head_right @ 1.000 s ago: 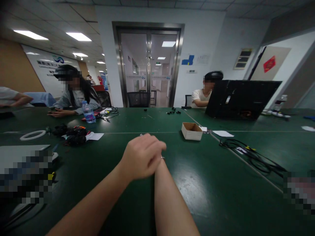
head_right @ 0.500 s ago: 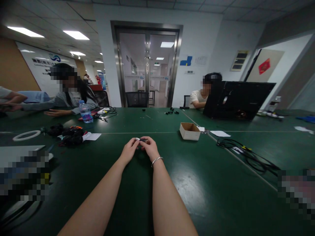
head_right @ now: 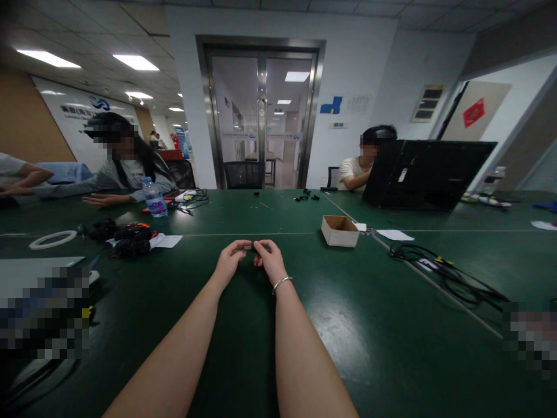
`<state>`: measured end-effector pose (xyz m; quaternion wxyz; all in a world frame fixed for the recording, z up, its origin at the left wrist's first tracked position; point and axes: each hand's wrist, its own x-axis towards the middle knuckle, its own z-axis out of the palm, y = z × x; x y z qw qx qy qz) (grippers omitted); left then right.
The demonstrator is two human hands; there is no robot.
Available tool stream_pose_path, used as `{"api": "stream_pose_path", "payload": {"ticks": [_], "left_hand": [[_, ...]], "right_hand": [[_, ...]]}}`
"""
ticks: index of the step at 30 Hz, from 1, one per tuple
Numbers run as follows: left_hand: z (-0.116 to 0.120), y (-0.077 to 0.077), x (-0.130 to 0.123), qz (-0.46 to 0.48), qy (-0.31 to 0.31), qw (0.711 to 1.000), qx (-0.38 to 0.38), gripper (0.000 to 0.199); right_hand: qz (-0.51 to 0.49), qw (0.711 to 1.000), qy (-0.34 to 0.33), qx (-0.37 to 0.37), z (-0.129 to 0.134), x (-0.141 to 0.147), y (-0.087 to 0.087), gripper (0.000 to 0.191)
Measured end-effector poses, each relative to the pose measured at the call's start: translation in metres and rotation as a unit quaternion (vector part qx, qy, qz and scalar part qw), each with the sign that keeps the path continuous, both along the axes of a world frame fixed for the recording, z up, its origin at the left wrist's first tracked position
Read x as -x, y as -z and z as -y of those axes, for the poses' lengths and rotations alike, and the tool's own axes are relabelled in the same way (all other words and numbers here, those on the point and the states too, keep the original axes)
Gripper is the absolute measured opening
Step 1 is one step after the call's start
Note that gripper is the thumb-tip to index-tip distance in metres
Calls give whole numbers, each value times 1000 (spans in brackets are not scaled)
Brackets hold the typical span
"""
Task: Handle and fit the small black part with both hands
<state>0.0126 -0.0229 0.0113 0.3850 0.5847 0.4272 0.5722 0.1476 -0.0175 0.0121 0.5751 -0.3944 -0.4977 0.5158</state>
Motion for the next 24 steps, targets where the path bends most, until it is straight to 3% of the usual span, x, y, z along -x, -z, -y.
{"api": "stream_pose_path", "payload": {"ticks": [5,7,11,15,20,24], "left_hand": [[1,0,-1,-5,-47,992,119,35],[0,2,-1,-37,-44,992,115,39],[1,2,-2,-24,-20,998,52,26],[1,3,-4,-32,-27,995,87,30],[-3,9,-5,-22,-42,998,40,25],[-5,9,-5,-9,-31,996,82,27]], "right_hand": [[20,1000,-2,2,-1,-2,1,41],[23,1000,-3,2,-1,-2,2,41],[17,1000,2,3,-1,-1,1,42],[19,1000,1,5,-1,-1,0,41],[22,1000,2,3,0,-1,0,42],[21,1000,-2,0,-1,-1,0,44]]}}
